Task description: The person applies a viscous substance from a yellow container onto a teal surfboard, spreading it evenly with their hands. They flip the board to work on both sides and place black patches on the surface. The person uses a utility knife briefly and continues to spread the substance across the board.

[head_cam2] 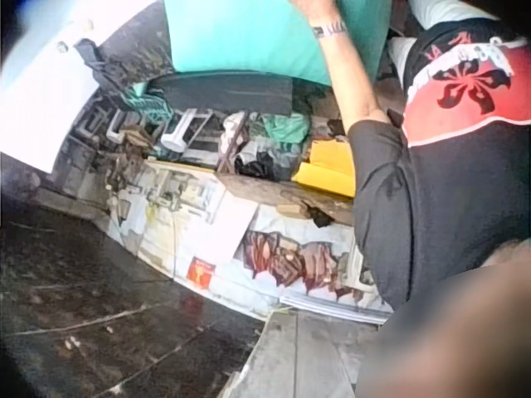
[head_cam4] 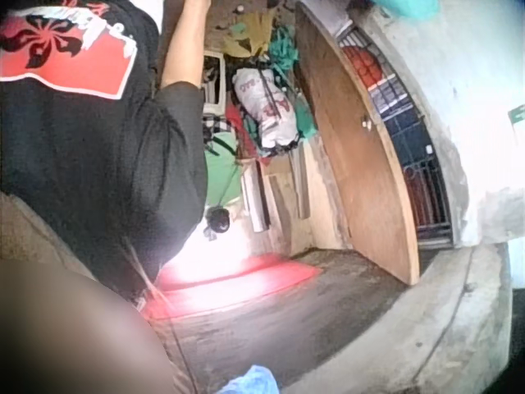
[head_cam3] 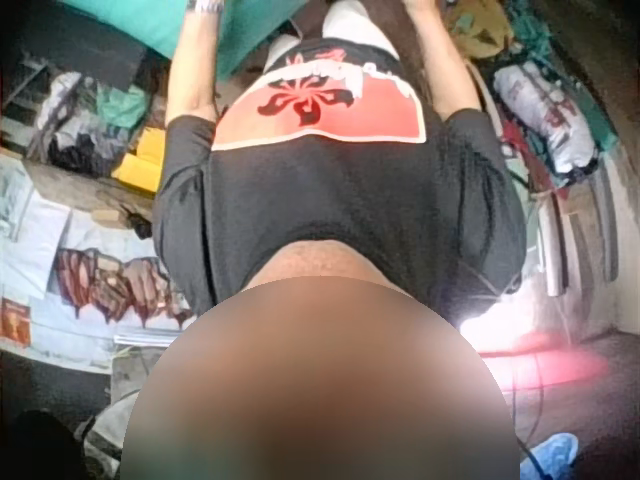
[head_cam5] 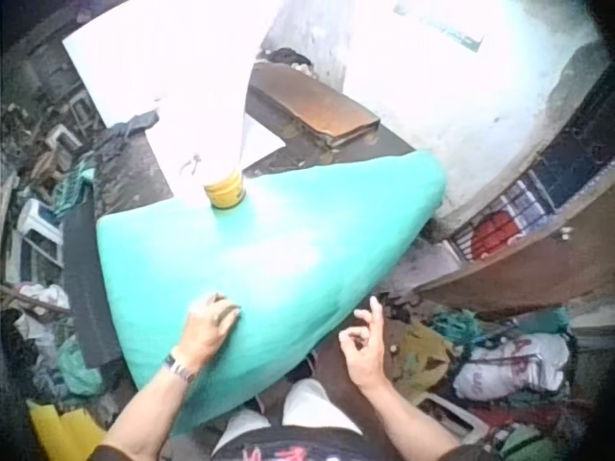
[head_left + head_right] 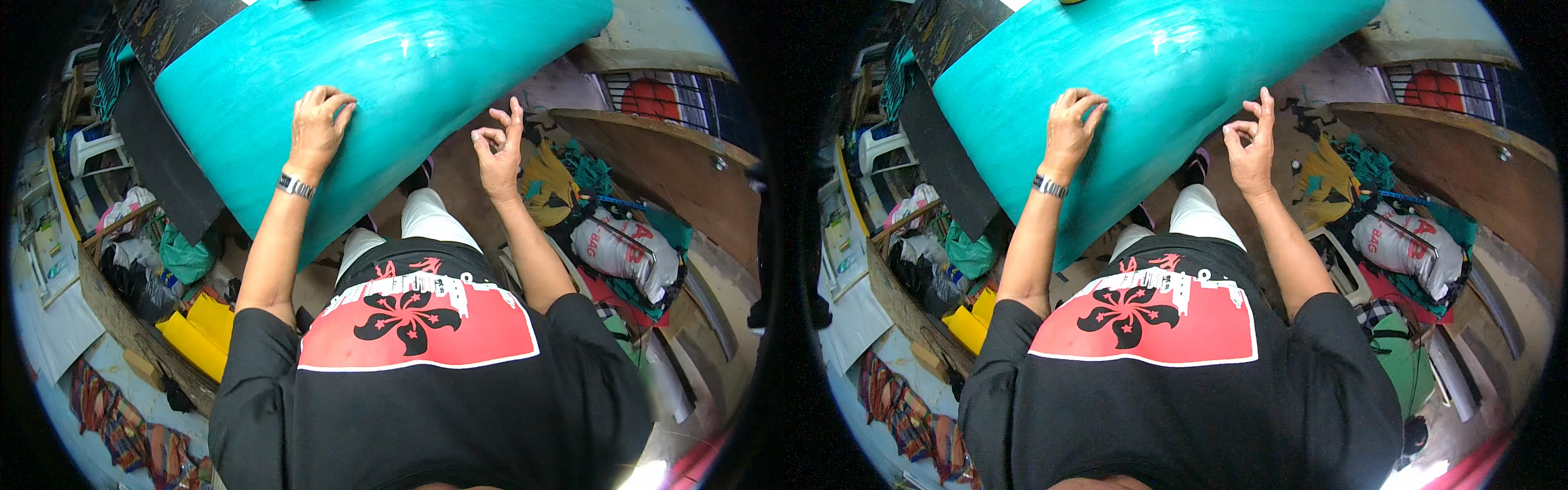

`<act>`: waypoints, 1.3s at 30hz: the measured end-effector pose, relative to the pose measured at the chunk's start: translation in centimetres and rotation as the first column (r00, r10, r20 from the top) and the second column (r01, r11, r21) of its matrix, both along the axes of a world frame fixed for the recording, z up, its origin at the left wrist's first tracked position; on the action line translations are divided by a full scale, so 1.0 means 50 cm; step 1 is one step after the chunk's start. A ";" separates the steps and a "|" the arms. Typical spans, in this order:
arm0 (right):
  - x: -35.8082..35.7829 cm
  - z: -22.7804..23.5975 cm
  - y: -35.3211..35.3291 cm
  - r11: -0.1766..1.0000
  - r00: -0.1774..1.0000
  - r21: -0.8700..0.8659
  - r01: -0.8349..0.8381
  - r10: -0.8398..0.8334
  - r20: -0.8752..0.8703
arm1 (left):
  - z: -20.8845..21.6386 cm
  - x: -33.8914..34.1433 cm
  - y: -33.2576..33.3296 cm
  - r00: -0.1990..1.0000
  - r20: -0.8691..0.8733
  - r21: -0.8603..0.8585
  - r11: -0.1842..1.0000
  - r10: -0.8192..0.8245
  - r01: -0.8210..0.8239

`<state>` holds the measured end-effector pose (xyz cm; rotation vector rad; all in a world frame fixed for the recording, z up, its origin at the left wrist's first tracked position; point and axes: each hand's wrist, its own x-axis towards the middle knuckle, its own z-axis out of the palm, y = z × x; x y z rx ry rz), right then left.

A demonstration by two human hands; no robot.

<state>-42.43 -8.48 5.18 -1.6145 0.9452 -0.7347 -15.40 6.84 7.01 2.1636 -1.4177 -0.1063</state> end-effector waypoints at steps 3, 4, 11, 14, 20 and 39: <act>-0.033 0.003 0.052 0.999 0.999 0.011 0.044 -0.044 -0.027 | -0.011 0.017 -0.010 0.999 0.019 0.005 0.999 -0.046 0.046; -0.041 0.003 0.069 0.998 0.998 0.014 0.058 -0.058 -0.039 | -0.013 0.020 -0.012 0.997 0.019 0.006 0.997 -0.074 0.074; -0.089 0.003 0.155 0.989 0.980 0.103 0.102 -0.083 -0.181 | -0.020 0.014 -0.033 0.980 0.166 0.058 0.993 -0.107 0.099; -0.101 0.001 0.174 0.989 0.978 0.095 0.110 -0.091 -0.187 | -0.023 0.013 -0.041 0.971 0.210 0.137 0.987 -0.111 0.083; -0.116 -0.008 0.189 0.987 0.971 0.071 0.141 -0.124 -0.204 | -0.018 0.014 -0.078 0.898 0.380 0.332 0.939 -0.221 0.090; -0.146 -0.020 0.213 0.912 0.994 0.396 0.110 -0.101 -0.044 | 0.055 0.183 -0.049 0.988 -0.114 -0.030 0.993 0.107 -0.111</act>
